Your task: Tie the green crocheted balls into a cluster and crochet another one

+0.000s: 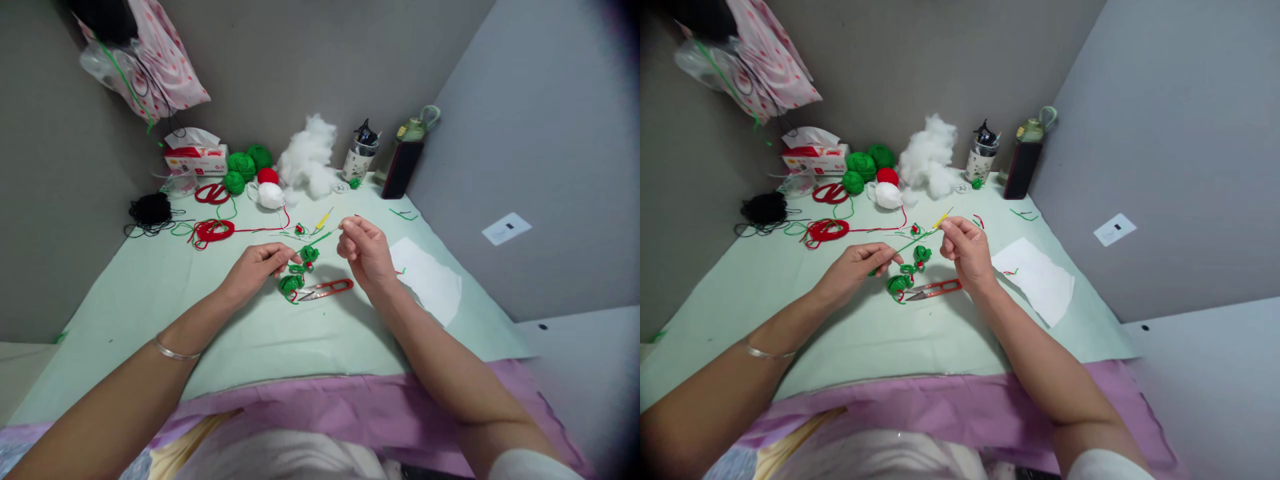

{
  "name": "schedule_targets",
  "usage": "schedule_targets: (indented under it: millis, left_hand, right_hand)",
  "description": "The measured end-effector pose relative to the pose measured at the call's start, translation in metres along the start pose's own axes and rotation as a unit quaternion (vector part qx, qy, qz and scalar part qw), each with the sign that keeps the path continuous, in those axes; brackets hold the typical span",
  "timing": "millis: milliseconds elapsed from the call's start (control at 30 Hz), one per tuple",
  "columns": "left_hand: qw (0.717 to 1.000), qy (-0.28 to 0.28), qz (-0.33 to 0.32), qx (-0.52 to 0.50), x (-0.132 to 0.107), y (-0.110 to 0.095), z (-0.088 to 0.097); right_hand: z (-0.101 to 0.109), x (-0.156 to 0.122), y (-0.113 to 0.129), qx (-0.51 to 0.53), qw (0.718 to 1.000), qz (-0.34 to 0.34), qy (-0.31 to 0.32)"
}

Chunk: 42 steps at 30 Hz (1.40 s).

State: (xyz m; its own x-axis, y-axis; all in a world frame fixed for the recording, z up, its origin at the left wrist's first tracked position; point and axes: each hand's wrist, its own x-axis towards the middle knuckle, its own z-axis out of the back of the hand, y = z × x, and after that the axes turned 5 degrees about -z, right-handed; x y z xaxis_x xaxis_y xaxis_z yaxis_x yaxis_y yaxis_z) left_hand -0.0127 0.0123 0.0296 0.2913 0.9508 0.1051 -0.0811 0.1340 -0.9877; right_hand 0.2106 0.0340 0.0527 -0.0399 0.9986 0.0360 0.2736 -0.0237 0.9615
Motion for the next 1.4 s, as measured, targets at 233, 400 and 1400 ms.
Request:
schedule_targets:
  millis: [233,400,1400]
  left_hand:
    - [0.999,-0.033,-0.010,0.028,0.001,0.005,0.002]
    - [0.993,-0.086,-0.070,0.047,-0.002,-0.001,-0.003]
    - [0.965,0.079,-0.056,0.244,-0.007,0.016,-0.011]
  right_hand:
    - [0.010,0.008,0.005,0.005,1.000,0.016,-0.026]
    - [0.001,-0.004,-0.005,-0.104,0.992,0.059,0.027]
    - [0.033,0.021,0.020,0.052,0.998,0.012,-0.031]
